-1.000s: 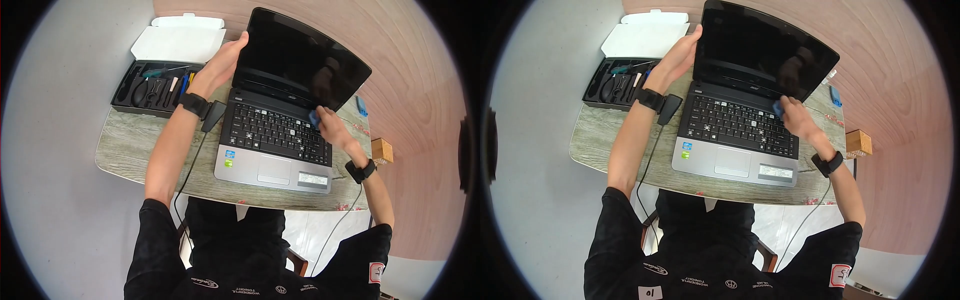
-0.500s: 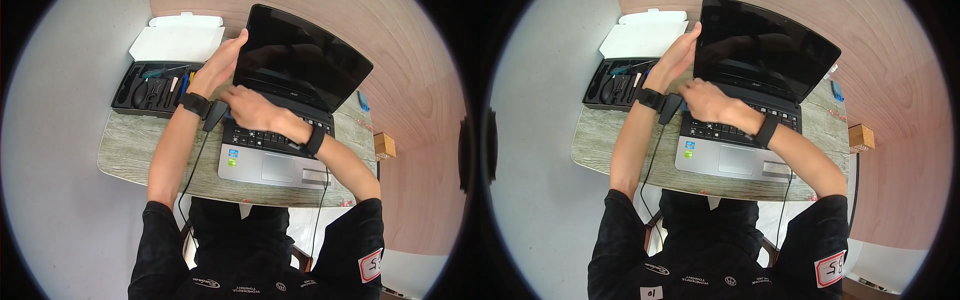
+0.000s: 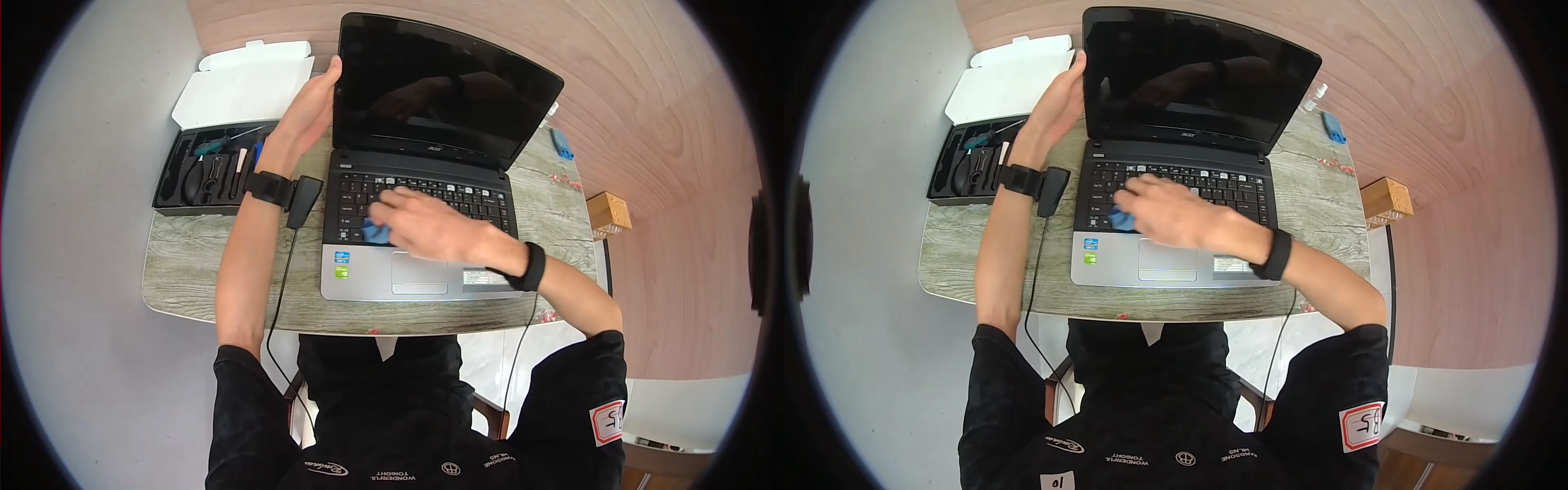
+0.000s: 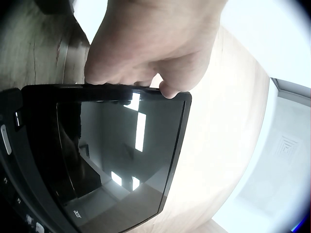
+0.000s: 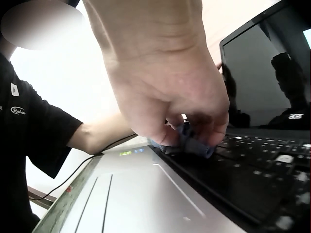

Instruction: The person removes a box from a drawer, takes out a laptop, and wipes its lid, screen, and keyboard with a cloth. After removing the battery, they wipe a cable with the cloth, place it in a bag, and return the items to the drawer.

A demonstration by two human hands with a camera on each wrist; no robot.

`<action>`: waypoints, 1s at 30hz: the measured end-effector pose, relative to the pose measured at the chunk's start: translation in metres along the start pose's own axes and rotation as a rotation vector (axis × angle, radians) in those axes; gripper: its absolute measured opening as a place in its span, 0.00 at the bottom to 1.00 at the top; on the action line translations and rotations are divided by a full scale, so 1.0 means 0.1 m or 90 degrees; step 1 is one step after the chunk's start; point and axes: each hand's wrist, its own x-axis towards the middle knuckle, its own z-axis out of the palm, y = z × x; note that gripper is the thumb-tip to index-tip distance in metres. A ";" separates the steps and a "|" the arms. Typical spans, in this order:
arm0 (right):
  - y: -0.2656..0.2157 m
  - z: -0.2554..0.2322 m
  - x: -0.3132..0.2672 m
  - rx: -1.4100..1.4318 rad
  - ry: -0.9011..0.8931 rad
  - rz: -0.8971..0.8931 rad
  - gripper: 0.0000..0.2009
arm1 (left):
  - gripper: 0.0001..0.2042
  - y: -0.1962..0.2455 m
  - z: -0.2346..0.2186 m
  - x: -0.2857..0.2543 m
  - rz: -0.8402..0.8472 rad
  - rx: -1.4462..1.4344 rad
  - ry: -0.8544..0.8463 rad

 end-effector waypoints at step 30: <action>0.50 -0.28 -1.38 0.048 0.020 0.324 0.14 | 0.36 0.03 -0.11 0.02 -0.031 0.302 0.066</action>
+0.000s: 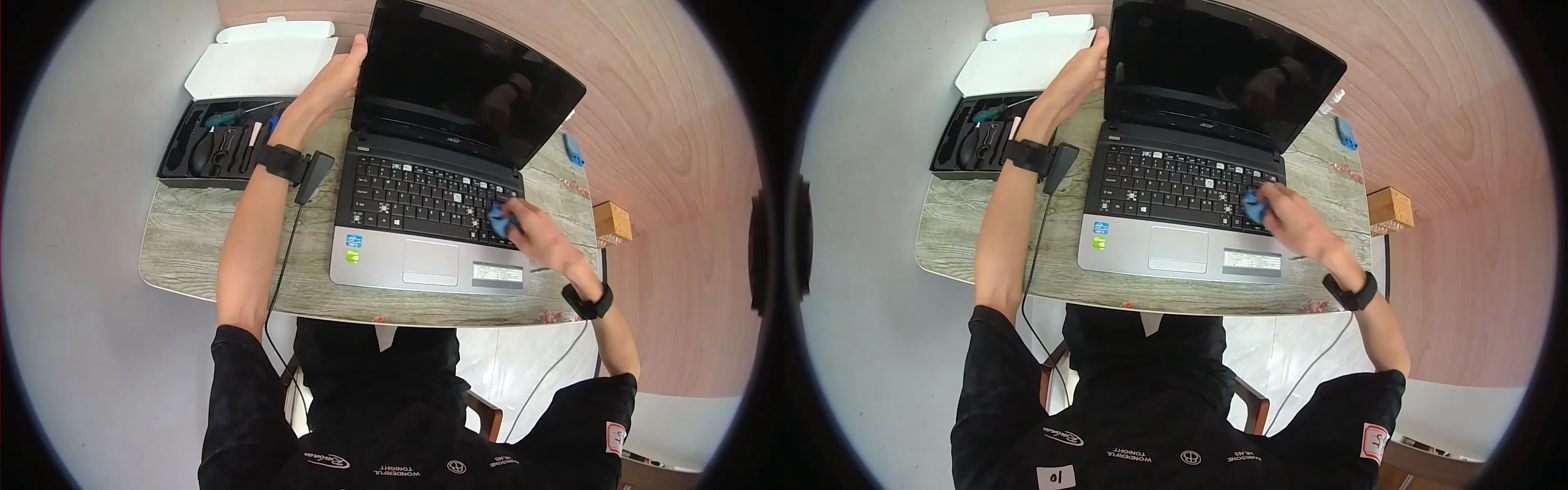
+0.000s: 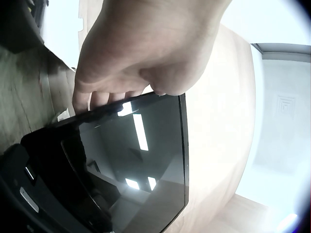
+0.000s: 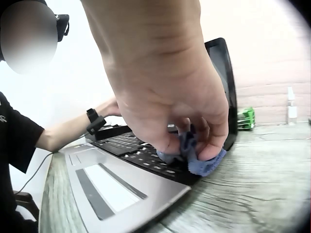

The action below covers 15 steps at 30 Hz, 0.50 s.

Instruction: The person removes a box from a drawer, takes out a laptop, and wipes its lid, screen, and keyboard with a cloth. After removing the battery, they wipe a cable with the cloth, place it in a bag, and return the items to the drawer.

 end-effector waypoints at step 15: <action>-1.31 0.46 0.96 -0.019 -0.005 -0.374 0.14 | 0.28 0.20 -0.04 -0.14 -0.016 0.006 -0.033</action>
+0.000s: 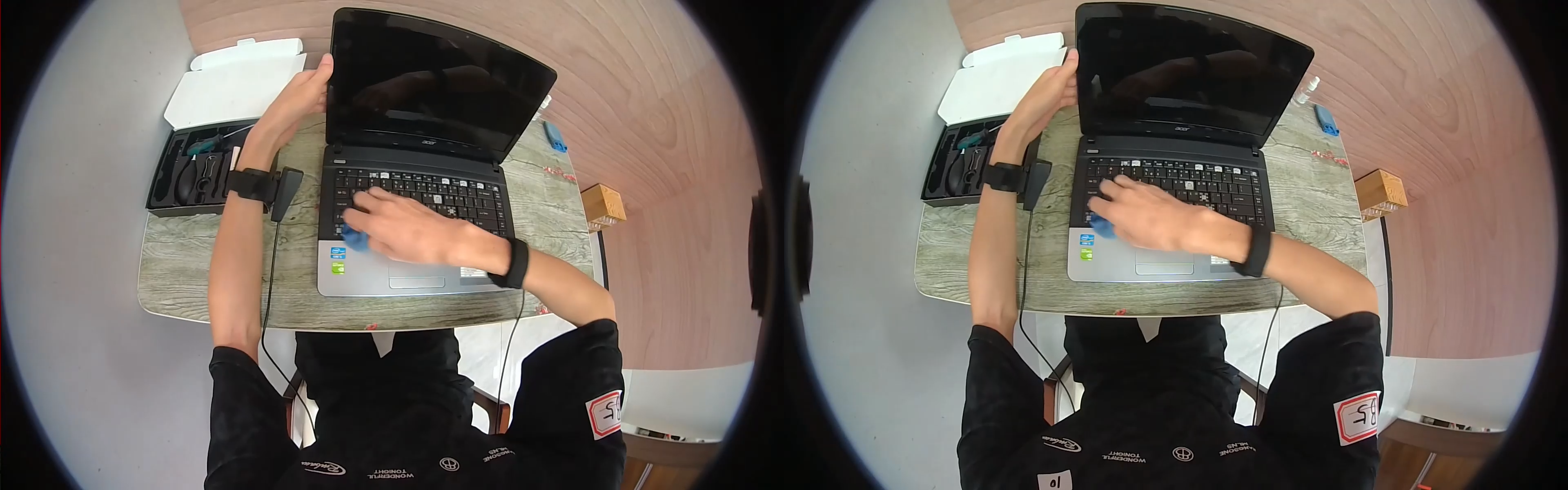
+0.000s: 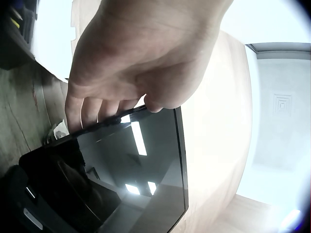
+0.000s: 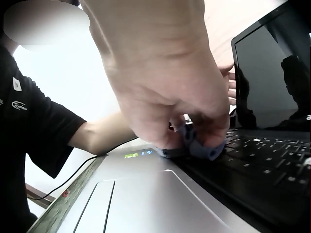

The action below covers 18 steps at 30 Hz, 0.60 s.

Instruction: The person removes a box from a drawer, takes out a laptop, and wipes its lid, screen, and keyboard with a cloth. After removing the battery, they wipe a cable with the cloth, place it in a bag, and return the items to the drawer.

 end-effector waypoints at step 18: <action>-0.29 -0.04 -0.50 0.009 -0.016 0.208 0.11 | 0.29 -0.08 -0.02 0.05 0.019 0.046 0.008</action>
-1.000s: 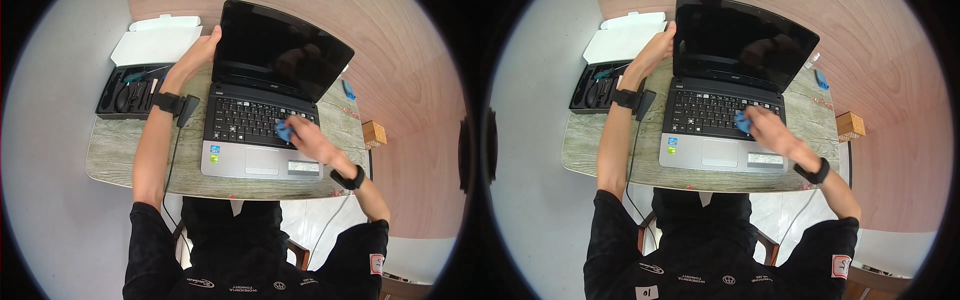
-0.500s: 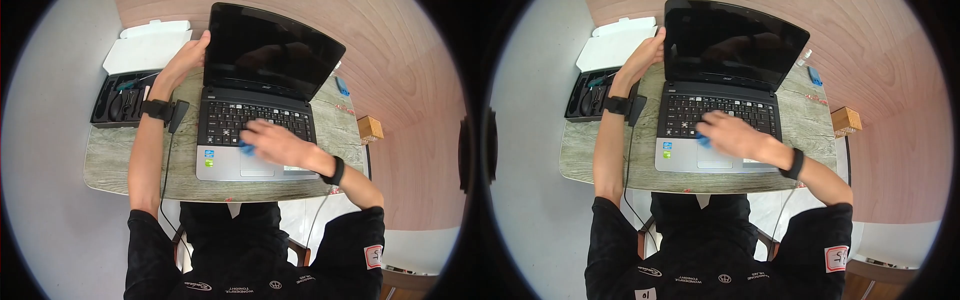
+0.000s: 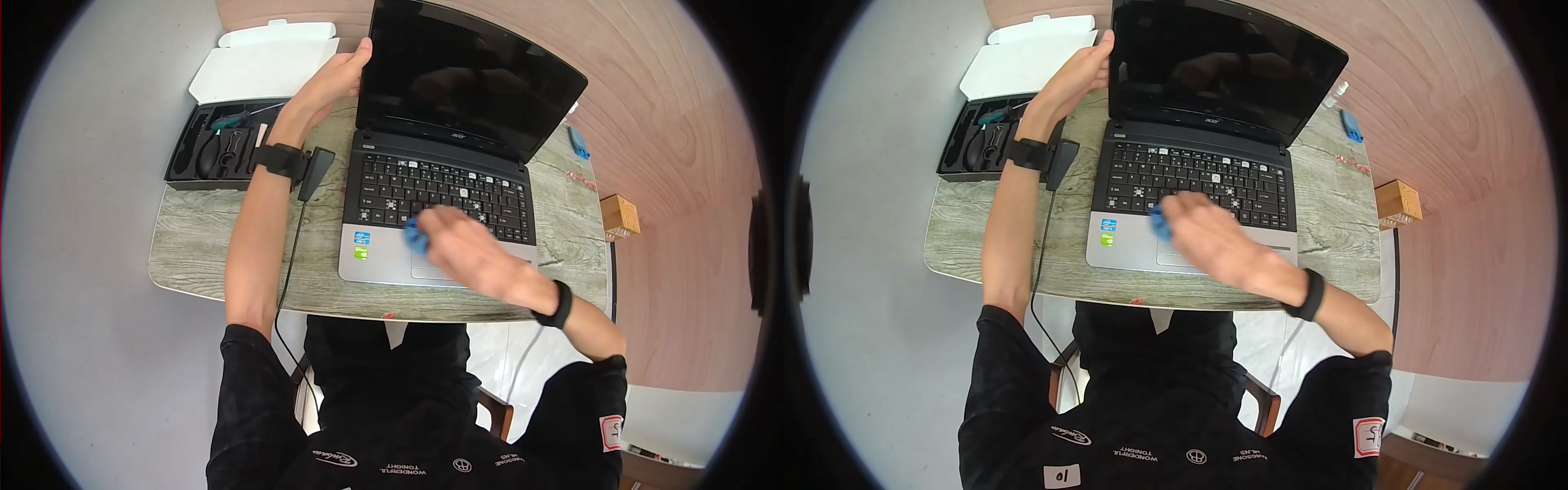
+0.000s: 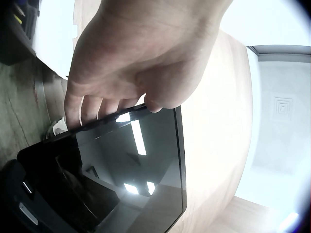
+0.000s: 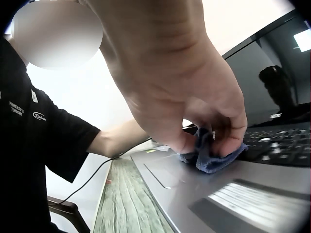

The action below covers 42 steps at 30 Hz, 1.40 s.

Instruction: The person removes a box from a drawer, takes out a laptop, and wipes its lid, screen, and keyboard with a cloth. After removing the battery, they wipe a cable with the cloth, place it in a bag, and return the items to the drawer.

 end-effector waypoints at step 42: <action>-0.12 0.58 -0.40 -0.009 0.220 -0.083 0.16 | 0.35 0.06 0.11 -0.02 -0.044 -0.065 0.005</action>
